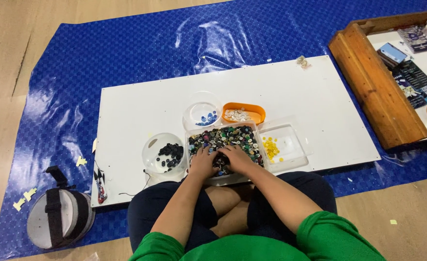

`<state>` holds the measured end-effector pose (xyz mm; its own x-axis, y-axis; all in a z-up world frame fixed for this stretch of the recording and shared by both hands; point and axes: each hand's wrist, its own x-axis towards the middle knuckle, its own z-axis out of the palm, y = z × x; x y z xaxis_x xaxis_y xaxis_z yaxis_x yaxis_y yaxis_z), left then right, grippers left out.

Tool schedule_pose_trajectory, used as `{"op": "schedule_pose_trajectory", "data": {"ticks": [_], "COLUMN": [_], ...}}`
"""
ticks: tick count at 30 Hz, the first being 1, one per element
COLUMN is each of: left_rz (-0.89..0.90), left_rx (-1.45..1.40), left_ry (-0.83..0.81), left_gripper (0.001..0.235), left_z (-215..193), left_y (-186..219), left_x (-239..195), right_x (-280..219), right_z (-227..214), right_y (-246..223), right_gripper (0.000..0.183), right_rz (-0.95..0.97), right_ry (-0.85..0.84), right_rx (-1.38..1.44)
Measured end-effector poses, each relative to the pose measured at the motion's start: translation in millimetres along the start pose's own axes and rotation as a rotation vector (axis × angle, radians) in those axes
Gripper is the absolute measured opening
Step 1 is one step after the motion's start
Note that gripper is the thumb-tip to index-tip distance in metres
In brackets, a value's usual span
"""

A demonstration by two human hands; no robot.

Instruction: The person sits cross-legged on the floor and sorts a large pile of mixed buttons from a central container into separate bowls based on color. They pick up buttons by hand and place them into white or orange bowls containing black, blue, white, and yellow buttons.

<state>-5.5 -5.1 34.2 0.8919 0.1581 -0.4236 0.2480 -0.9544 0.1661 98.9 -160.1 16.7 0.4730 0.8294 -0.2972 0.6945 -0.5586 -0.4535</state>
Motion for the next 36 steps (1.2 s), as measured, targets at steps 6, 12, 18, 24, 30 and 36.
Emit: {"op": "schedule_pose_trajectory", "data": {"ticks": [6, 12, 18, 24, 30, 36], "left_rz": [0.036, 0.052, 0.018, 0.044, 0.068, 0.115], "left_rx": [0.011, -0.059, -0.08, -0.134, -0.124, -0.233], "left_ry": [0.125, 0.149, 0.185, 0.257, 0.274, 0.361], "left_gripper": [0.064, 0.052, 0.038, 0.033, 0.036, 0.02], "left_z": [26, 14, 18, 19, 24, 22], "left_y": [-9, -6, -10, -12, -13, -13], "left_x": [16, 7, 10, 9, 13, 11], "right_x": [-13, -6, -32, -31, 1, -20], "right_z": [-14, -15, -41, -43, 0, -37], "right_y": [-7, 7, -21, -31, 19, -8], "right_gripper": [0.058, 0.057, 0.09, 0.076, 0.056, 0.036], "right_rz": [0.047, 0.217, 0.343, 0.243, 0.222, 0.2], "right_ry": [0.01, -0.007, -0.138, -0.037, 0.111, 0.292], "right_rx": [-0.157, -0.015, 0.015, 0.113, 0.095, 0.244]}}
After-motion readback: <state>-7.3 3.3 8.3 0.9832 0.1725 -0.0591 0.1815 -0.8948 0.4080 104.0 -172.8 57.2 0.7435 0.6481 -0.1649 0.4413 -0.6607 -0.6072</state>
